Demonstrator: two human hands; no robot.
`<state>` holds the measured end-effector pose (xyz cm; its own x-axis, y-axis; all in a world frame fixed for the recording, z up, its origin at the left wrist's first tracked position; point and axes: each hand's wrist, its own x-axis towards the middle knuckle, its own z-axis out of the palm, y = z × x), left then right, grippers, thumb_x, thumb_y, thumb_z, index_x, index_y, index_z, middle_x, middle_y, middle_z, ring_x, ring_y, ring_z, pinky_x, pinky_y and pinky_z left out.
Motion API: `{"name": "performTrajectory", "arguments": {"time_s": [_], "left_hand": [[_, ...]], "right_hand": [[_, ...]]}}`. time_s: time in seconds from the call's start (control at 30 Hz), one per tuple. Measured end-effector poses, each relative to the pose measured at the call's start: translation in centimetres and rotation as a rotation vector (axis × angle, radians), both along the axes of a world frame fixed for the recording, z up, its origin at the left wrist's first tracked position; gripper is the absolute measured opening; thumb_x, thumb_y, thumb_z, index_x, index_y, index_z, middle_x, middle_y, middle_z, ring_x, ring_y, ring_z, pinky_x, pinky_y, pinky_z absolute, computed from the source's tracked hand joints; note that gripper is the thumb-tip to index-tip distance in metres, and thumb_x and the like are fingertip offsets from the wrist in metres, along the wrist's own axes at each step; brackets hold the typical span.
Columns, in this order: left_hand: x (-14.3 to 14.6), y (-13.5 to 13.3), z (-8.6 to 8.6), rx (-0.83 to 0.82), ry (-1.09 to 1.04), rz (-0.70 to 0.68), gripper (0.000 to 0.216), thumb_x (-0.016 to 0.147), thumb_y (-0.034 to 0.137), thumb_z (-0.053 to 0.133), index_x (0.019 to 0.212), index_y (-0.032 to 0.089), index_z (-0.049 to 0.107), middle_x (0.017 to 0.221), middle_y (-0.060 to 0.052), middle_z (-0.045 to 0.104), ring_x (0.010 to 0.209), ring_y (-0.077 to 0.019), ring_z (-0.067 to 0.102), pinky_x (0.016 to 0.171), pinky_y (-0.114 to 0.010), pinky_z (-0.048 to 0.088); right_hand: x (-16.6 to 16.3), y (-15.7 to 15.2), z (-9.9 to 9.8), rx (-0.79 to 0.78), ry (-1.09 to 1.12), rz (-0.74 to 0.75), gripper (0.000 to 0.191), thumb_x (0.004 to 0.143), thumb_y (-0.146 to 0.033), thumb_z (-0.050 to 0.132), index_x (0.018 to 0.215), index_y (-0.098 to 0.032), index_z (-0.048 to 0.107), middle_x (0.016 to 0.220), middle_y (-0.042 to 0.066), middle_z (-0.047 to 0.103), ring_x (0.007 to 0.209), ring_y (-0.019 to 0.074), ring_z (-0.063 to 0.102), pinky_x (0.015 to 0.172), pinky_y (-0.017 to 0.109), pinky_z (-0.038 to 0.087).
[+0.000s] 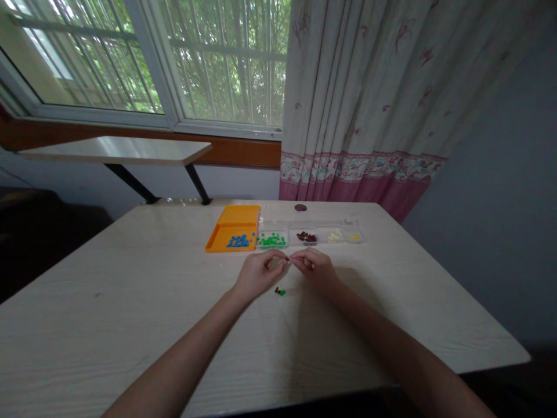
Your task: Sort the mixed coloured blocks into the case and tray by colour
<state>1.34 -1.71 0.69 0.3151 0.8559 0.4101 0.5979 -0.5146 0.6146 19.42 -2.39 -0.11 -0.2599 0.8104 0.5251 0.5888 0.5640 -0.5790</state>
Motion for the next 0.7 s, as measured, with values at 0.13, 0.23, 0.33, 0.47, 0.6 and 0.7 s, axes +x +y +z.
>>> {"name": "performTrajectory", "arguments": {"time_s": [0.13, 0.23, 0.33, 0.47, 0.6, 0.7], "left_hand": [[0.0, 0.0, -0.2, -0.022, 0.006, 0.006, 0.024, 0.075, 0.035, 0.051, 0.082, 0.017, 0.064, 0.047, 0.006, 0.036, 0.043, -0.0056, 0.029, 0.043, -0.016, 0.023], [0.1, 0.0, -0.3, -0.031, 0.004, 0.008, 0.024, 0.075, 0.036, 0.051, 0.082, 0.017, 0.064, 0.046, 0.007, 0.034, 0.042, -0.0056, 0.028, 0.043, -0.017, 0.022], [0.2, 0.0, -0.2, -0.036, -0.003, -0.009, 0.027, 0.076, 0.039, 0.051, 0.082, 0.017, 0.065, 0.046, 0.007, 0.034, 0.042, -0.0056, 0.027, 0.044, -0.017, 0.023], [-0.4, 0.2, 0.3, -0.044, 0.037, -0.031, 0.03, 0.075, 0.041, 0.05, 0.087, 0.017, 0.065, 0.046, 0.007, 0.034, 0.043, -0.006, 0.027, 0.044, -0.017, 0.023], [-1.4, 0.7, 0.9, -0.144, 0.15, -0.124, 0.028, 0.076, 0.038, 0.048, 0.083, 0.017, 0.065, 0.047, 0.006, 0.036, 0.044, -0.0065, 0.03, 0.044, -0.017, 0.021], [-1.9, 0.8, 1.2, -0.216, 0.203, -0.216, 0.024, 0.075, 0.033, 0.048, 0.08, 0.016, 0.064, 0.048, 0.005, 0.039, 0.044, -0.0063, 0.032, 0.044, -0.017, 0.021]], "right_hand": [[0.0, 0.0, 0.0, 0.008, -0.068, 0.005, 0.021, 0.082, -0.034, 0.048, 0.086, -0.02, 0.064, 0.069, 0.002, 0.058, 0.056, 0.0102, 0.048, 0.058, 0.021, 0.037], [-0.1, 0.0, 0.0, 0.026, -0.097, 0.006, 0.021, 0.082, -0.034, 0.048, 0.086, -0.02, 0.064, 0.069, 0.002, 0.059, 0.057, 0.0104, 0.049, 0.058, 0.02, 0.038], [-0.2, -0.2, 0.1, 0.045, -0.114, 0.002, 0.021, 0.084, -0.032, 0.046, 0.086, -0.019, 0.063, 0.071, 0.002, 0.06, 0.061, 0.0112, 0.052, 0.06, 0.021, 0.039], [0.3, -0.3, 0.7, 0.129, -0.106, -0.037, 0.022, 0.085, -0.03, 0.044, 0.085, -0.018, 0.063, 0.074, 0.004, 0.062, 0.065, 0.012, 0.054, 0.064, 0.022, 0.04], [1.6, -0.1, 1.6, 0.267, 0.009, -0.231, 0.023, 0.085, -0.03, 0.043, 0.083, -0.019, 0.063, 0.077, 0.005, 0.064, 0.067, 0.0136, 0.056, 0.067, 0.025, 0.042], [2.2, 0.0, 2.0, 0.317, 0.042, -0.309, 0.022, 0.084, -0.031, 0.044, 0.081, -0.02, 0.064, 0.077, 0.005, 0.064, 0.067, 0.0145, 0.056, 0.066, 0.026, 0.044]]}}
